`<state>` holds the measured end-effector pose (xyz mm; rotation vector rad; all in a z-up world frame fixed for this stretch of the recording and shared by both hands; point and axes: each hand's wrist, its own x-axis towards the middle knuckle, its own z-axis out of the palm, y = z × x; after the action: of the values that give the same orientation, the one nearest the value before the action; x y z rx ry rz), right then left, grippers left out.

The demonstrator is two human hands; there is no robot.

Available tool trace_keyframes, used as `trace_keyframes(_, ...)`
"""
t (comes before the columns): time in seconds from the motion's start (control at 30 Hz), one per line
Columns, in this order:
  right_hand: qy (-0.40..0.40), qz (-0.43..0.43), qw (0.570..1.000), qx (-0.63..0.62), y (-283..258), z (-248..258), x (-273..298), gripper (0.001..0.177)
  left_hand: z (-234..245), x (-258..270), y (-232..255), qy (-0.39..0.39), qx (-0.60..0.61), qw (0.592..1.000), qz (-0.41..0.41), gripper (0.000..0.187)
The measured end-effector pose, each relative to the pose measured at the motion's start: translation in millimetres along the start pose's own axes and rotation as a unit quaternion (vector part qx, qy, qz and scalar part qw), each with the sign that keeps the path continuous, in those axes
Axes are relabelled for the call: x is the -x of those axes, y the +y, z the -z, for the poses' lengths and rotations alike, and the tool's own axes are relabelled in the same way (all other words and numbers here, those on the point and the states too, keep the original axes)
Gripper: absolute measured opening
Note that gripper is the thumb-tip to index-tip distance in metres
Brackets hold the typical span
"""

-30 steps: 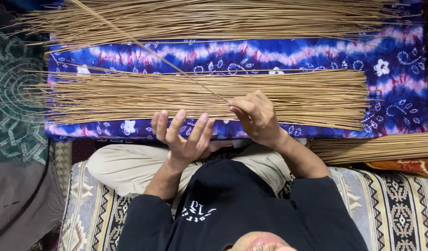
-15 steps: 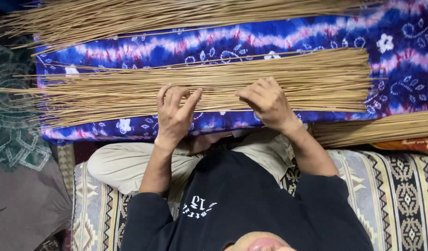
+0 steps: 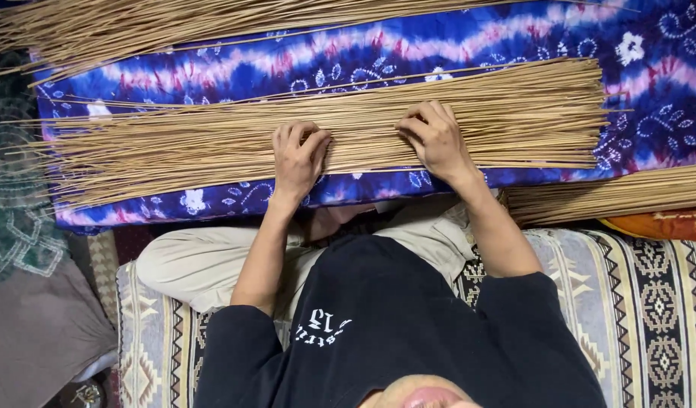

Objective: Sorting and aligning thin wooden sticks on a patterned cloth to create organized bundles.

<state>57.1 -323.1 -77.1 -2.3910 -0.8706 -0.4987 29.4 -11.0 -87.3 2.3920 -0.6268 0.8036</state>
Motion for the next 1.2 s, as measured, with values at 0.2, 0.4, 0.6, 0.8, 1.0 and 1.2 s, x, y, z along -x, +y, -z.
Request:
trace_keyframes(0.2,-0.007,-0.014,1.0,0.01,0,-13,-1,0.008,-12,10,-12,-0.012,0.011,0.999,0.036,0.007)
trace_keyframes(0.4,-0.012,-0.028,0.999,-0.023,17,-21,-13,0.01,-14,-6,-21,-0.025,0.036,0.997,0.068,0.007)
trace_keyframes(0.6,-0.005,-0.043,0.999,-0.009,23,-5,-90,0.014,-30,-72,-64,-0.089,-0.032,0.988,0.122,0.039)
trace_keyframes(0.8,-0.021,-0.089,0.994,0.067,49,-29,-125,0.045,-52,-96,-102,-0.055,-0.08,0.985,0.139,0.052)
trace_keyframes(1.0,-0.045,-0.11,0.985,0.123,53,-40,-120,0.049,-47,-96,-97,-0.057,-0.101,0.984,0.138,0.034)
trace_keyframes(1.2,-0.009,-0.115,0.983,0.145,50,-42,-119,0.028,-47,-93,-101,-0.027,-0.075,0.989,0.127,0.016)
